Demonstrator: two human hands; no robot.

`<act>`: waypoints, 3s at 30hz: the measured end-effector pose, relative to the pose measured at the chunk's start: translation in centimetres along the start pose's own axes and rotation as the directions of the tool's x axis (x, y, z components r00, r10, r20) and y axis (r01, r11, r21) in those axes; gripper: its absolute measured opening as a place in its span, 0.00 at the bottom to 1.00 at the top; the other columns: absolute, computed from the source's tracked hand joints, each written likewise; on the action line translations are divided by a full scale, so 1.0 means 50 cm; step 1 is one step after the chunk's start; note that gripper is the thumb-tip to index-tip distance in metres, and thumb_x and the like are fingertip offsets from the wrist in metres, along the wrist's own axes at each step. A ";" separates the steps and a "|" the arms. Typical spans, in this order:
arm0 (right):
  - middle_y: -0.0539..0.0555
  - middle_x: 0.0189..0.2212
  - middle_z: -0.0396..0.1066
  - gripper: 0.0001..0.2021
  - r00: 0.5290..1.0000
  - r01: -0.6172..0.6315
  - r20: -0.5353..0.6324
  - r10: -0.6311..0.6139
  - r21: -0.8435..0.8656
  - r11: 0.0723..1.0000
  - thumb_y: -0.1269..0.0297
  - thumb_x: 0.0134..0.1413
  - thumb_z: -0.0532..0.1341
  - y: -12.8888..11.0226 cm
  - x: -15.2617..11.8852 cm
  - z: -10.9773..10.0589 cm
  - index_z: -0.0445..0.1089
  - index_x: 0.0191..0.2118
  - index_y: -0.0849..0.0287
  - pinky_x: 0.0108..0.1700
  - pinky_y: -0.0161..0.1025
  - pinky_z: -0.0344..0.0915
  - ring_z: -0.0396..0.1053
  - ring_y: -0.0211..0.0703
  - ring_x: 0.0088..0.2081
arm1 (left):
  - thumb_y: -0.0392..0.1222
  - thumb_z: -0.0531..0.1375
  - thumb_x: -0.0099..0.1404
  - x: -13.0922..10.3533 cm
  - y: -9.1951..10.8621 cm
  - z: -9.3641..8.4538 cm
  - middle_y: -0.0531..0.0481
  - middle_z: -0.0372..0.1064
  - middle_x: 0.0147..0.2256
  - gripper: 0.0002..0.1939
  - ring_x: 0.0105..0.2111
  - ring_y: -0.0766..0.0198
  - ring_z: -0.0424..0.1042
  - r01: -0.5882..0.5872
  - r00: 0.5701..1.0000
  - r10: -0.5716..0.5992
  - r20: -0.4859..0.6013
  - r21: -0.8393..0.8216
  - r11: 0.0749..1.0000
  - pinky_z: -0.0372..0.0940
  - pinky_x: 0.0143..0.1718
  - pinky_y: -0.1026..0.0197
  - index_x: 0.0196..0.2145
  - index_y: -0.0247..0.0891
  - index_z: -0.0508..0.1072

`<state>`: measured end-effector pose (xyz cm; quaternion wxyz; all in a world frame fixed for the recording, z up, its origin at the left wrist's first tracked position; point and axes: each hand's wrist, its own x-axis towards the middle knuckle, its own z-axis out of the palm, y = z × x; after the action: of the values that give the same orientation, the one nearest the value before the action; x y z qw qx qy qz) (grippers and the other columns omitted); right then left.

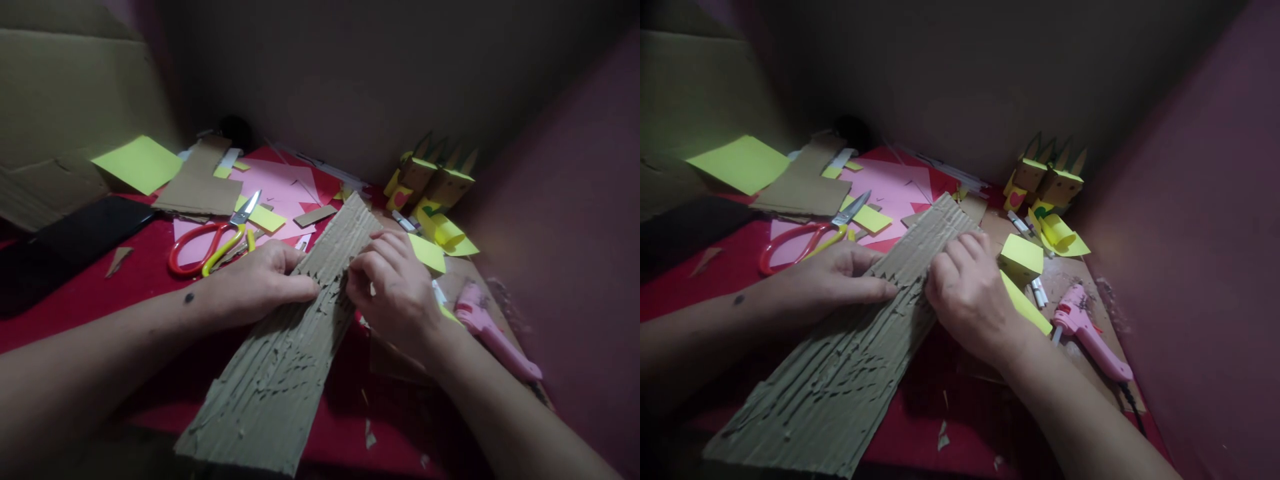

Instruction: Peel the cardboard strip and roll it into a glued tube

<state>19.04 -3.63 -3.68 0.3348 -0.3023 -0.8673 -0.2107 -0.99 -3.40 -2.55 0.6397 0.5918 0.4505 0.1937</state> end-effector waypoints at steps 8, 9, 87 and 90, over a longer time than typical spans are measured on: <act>0.54 0.24 0.70 0.07 0.992 -0.119 -0.022 0.121 0.062 0.991 0.75 0.54 0.55 0.010 0.003 -0.016 0.64 0.29 0.58 0.37 0.45 0.62 0.65 0.44 0.30 | 0.40 0.61 0.52 -0.005 0.006 0.001 0.48 0.75 0.23 0.05 0.20 0.61 0.72 -0.015 1.000 0.014 -0.016 -0.014 1.000 0.59 0.17 0.65 0.25 0.36 0.75; 0.55 0.25 0.70 0.05 0.992 -0.127 0.021 0.126 0.093 0.988 0.74 0.54 0.56 0.002 0.005 -0.018 0.65 0.30 0.59 0.37 0.45 0.61 0.66 0.44 0.29 | 0.40 0.61 0.52 -0.004 0.005 0.001 0.48 0.76 0.23 0.05 0.21 0.60 0.73 -0.020 0.999 0.021 -0.028 0.004 1.000 0.59 0.17 0.66 0.26 0.36 0.75; 0.55 0.31 0.79 0.15 0.417 -0.281 0.634 0.652 0.772 -0.570 0.67 0.33 0.72 -0.047 0.023 0.014 0.76 0.34 0.61 0.40 0.45 0.72 0.76 0.48 0.32 | 0.46 0.64 0.58 0.027 -0.016 -0.024 0.53 0.75 0.31 0.12 0.28 0.67 0.70 -0.303 0.947 0.309 -0.086 0.076 0.950 0.64 0.29 0.67 0.38 0.39 0.77; 0.55 0.29 0.79 0.16 0.473 -0.333 0.709 0.523 0.694 -0.638 0.68 0.32 0.73 -0.084 0.018 0.021 0.76 0.33 0.63 0.40 0.45 0.72 0.76 0.47 0.29 | 0.43 0.68 0.55 0.019 -0.016 -0.025 0.52 0.77 0.38 0.18 0.39 0.61 0.74 -0.403 0.901 0.387 -0.197 -0.046 0.914 0.68 0.38 0.65 0.45 0.43 0.76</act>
<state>15.21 -5.75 -4.47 0.5294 -0.3047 -0.3470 0.7116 -1.74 -2.09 -3.52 0.5675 0.6225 0.3694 0.3924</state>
